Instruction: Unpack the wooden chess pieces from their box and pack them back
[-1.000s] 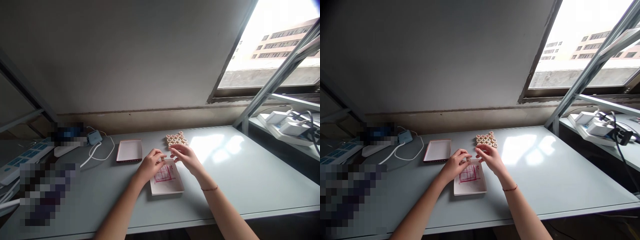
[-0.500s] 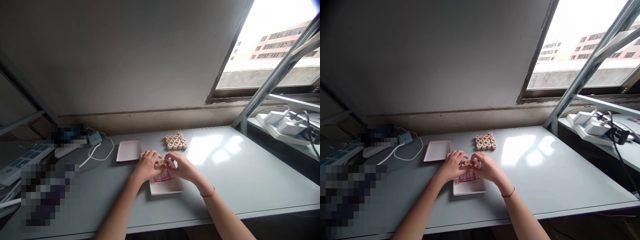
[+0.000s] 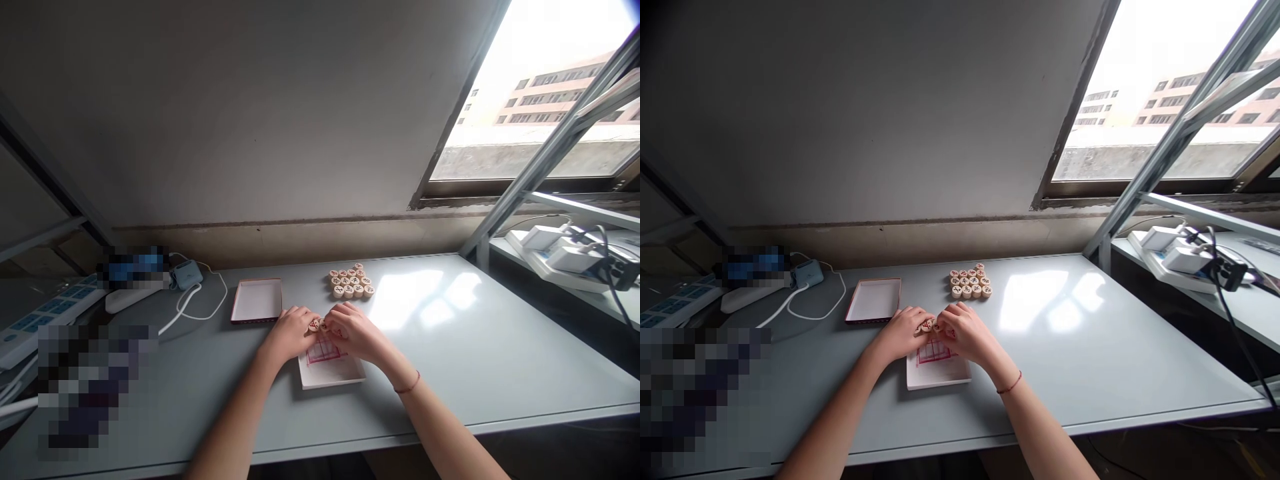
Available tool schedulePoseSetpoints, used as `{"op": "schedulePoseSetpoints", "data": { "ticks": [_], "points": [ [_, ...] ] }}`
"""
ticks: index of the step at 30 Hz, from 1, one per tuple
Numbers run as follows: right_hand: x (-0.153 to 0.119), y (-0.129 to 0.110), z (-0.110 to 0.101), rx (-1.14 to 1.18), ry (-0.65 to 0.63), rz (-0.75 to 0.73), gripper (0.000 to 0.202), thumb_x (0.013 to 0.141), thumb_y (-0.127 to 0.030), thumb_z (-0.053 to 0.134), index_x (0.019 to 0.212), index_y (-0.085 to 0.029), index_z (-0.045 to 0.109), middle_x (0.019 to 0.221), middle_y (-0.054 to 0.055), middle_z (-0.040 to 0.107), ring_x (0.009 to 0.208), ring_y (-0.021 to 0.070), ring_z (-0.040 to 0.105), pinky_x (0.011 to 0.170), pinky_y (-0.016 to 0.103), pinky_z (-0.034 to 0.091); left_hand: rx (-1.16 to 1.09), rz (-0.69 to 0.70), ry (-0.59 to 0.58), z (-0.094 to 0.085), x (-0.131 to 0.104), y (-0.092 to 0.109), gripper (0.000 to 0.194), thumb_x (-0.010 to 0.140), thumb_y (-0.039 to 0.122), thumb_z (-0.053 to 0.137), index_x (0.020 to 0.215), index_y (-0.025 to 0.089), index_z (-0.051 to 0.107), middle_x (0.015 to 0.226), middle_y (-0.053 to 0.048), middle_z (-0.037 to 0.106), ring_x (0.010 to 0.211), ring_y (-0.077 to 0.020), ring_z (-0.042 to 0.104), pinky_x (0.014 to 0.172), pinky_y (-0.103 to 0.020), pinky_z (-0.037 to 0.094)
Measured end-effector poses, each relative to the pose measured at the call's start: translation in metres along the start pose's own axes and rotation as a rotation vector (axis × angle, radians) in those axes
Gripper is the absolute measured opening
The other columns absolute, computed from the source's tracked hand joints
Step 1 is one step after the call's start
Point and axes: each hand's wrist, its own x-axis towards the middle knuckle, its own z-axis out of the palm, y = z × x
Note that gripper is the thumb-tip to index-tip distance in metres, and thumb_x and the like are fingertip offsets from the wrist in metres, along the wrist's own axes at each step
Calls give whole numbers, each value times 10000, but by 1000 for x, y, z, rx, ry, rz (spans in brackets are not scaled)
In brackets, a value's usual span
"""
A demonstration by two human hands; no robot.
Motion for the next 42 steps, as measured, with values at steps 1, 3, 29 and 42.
{"op": "schedulePoseSetpoints", "data": {
  "ticks": [1,3,29,42],
  "points": [
    [1,2,-3,36,27,10,50,819,-208,609,868,-216,614,859,51,619,802,195,541,712,326,466,-3,-8,6,0,0,1,291,854,303,539,1131,260,620,1081,-33,662,1020,-229,571,896,-369,426],
    [7,11,-14,104,106,63,95,834,-279,593,902,-215,614,901,64,627,799,192,560,691,317,473,-9,-29,22,2,1,4,368,846,390,564,1184,245,593,1122,-48,650,1048,-242,564,914,-378,427],
    [113,142,-47,-275,-189,849,76,666,-218,621,636,-176,677,639,85,653,629,201,617,541,266,424,11,-39,9,11,-1,18,264,881,344,569,1130,261,605,1076,-42,625,1016,-226,557,859,-356,445],
    [70,52,-53,252,95,416,265,778,-395,650,947,-198,701,874,64,725,792,200,673,705,286,527,-123,58,332,11,3,13,676,885,487,546,1462,282,260,1310,-113,487,1182,-276,511,977,-462,448]
  ]
}}
